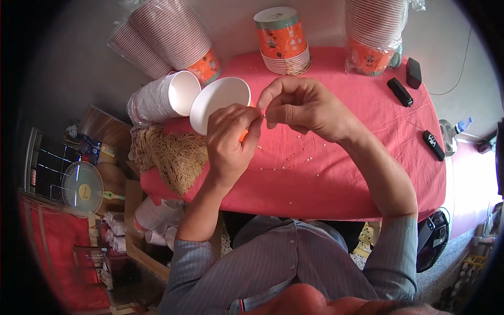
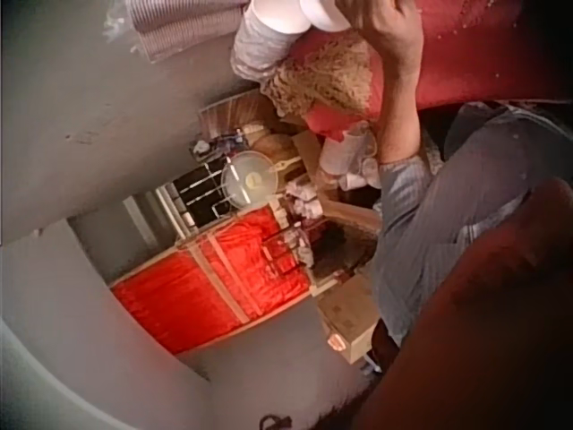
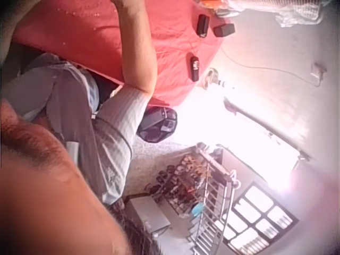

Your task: Threading elastic strings through pre-drilled holes in decorative paper cups.

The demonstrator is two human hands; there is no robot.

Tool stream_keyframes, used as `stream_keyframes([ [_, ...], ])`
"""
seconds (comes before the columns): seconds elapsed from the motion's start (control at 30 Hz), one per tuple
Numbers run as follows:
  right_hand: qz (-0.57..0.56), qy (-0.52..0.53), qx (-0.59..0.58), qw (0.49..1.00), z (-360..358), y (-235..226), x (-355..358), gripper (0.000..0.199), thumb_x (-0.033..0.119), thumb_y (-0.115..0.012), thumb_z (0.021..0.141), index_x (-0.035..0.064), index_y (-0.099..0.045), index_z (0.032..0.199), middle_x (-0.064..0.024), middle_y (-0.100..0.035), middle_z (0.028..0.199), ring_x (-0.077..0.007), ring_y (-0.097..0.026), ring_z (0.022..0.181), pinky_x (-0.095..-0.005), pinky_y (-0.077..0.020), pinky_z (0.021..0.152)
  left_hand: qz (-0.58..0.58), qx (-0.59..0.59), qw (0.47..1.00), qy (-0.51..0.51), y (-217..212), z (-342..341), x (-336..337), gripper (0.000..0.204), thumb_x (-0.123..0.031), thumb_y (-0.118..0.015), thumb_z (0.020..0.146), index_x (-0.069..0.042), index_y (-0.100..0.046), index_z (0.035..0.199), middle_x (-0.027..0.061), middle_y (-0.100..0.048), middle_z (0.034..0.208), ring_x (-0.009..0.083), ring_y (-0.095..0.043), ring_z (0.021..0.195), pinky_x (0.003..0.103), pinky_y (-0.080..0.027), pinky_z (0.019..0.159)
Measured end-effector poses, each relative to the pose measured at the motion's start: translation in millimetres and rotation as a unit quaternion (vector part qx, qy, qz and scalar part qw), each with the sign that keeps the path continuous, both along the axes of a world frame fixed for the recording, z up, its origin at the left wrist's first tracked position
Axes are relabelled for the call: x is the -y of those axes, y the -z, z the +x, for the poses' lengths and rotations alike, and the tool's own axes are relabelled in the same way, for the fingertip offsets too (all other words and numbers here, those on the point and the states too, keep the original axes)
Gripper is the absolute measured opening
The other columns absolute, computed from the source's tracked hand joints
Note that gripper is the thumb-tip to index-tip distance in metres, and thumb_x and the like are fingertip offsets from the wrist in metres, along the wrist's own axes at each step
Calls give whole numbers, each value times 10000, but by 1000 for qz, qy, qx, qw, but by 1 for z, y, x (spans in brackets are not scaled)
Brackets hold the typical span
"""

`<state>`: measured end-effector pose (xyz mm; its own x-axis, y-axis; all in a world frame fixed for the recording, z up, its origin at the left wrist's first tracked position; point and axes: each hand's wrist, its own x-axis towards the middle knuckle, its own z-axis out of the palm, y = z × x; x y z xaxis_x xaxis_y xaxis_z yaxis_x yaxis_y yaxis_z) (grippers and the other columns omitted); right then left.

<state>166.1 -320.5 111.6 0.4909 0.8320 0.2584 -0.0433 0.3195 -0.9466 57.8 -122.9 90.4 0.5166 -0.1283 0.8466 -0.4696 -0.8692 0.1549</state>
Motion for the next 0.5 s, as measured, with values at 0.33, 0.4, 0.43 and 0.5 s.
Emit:
stream_keyframes([
  [0.33, 146, 41, -56, 987, -12, -22, 14, 116, 32, -695, 1025, 55, -740, 1129, -59, -766, 901, -30, -549, 598, -198, -402, 498, -5, 13, 997, -75, 44, -13, -40, 203, 47, -811, 860, -39, -748, 1033, 80, -783, 1034, 286, -736, 1003, 428, -532, 934],
  [0.4, 167, 41, -58, 983, -13, -27, 19, 112, 36, -693, 1026, 52, -739, 1127, -84, -773, 908, -49, -574, 594, -201, -414, 498, 6, 9, 996, -89, 51, -14, -46, 193, 46, -800, 870, -37, -740, 1034, 81, -786, 1065, 292, -735, 1016, 439, -526, 953],
  [0.43, 190, 42, -57, 979, -14, -30, 22, 112, 36, -698, 1022, 49, -738, 1126, -90, -771, 903, -57, -578, 588, -202, -419, 498, 5, 9, 996, -90, 53, -13, -48, 193, 46, -800, 870, -37, -740, 1034, 81, -786, 1065, 292, -735, 1016, 439, -526, 953],
  [0.5, 219, 53, -58, 973, -18, -36, 28, 126, 33, -700, 1015, 38, -735, 1136, -113, -768, 891, -81, -586, 570, -209, -434, 498, 10, 5, 995, -94, 54, -13, -51, 178, 34, -790, 885, -39, -730, 1037, 84, -785, 1068, 294, -738, 1015, 441, -530, 964],
])
